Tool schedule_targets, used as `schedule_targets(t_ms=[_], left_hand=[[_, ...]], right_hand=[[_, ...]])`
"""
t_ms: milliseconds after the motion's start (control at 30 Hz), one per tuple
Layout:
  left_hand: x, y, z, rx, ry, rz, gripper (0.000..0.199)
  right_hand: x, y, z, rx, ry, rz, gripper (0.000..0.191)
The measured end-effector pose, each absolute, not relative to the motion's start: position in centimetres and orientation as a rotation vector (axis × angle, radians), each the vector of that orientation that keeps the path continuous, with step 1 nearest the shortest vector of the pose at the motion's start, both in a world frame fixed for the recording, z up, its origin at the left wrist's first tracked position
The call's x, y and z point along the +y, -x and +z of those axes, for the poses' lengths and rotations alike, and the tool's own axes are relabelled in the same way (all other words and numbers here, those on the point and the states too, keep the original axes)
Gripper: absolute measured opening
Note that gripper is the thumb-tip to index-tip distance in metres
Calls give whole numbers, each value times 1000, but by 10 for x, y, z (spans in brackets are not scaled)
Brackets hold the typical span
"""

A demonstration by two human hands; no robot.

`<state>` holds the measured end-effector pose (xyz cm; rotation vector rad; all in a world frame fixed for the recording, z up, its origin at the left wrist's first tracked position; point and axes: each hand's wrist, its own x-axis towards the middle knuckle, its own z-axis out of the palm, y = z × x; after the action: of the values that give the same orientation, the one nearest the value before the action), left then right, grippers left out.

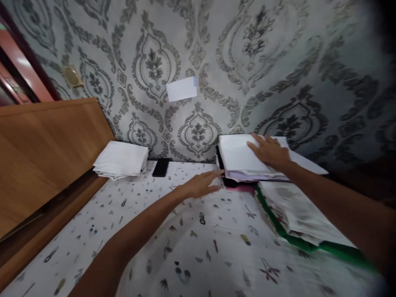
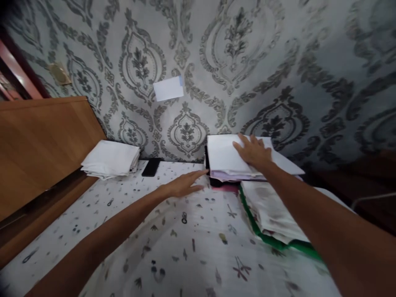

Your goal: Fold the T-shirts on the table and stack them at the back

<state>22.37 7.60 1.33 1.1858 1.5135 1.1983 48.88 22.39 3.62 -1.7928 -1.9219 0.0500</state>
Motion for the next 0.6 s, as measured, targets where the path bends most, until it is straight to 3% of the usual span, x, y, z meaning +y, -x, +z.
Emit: schedule_targets(t_ms=[67,133,300,400,600], left_hand=[[51,-170,11,1412,-1847,1013,50],[34,-111,15,1821,-2109,830,43],[15,28,41,2325,-2001,734,52],[12,87,54,2669,-2060,283,51],[18,130,61,2707,-2131,97,34]], right_hand=[[225,-488,39,-1916,1802,50,64],[227,-486,43,-1917,1840,65,64],[224,-481,61,-1943,1918,38,64],[205,-475,72,-1907,1860,-143,56],[139,-461,66,-2071,1580,-296,46]])
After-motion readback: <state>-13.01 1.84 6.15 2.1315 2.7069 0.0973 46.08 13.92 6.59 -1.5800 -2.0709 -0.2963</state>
